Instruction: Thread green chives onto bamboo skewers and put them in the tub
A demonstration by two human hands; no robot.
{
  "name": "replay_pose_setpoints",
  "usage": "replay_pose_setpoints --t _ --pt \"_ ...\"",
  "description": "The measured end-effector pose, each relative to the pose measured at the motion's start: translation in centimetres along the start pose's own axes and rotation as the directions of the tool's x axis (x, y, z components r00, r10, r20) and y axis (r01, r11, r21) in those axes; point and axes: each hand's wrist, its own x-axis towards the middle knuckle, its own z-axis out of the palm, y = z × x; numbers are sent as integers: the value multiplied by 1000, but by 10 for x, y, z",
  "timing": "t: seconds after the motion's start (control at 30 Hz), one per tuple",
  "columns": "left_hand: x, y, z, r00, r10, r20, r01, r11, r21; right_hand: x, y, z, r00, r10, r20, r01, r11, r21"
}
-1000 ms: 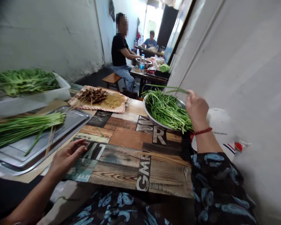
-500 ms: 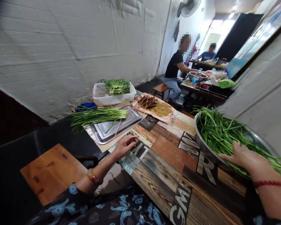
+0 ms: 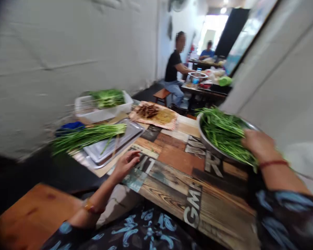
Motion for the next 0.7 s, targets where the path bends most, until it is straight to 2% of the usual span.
replay_pose_setpoints --t 0.1,0.27,0.4,0.5,0.63,0.7 --pt "7 0 -3 990 -138 13 138 990 -16 4 -11 -16 995 46 83 -43 999 -33" --pt "22 -6 -8 973 -225 46 226 974 2 18 -12 3 970 91 227 -91 996 -11" --pt "19 2 -8 969 -244 33 243 970 16 12 -20 11 981 59 187 -67 997 33" --pt "18 6 -7 966 -260 13 260 966 15 11 -17 10 986 85 141 -93 994 51" --pt "24 4 -6 964 -266 27 266 964 17 13 0 -8 984 153 90 -159 985 65" --pt "25 3 -6 966 -258 19 257 966 26 8 4 -22 988 143 58 -148 985 86"
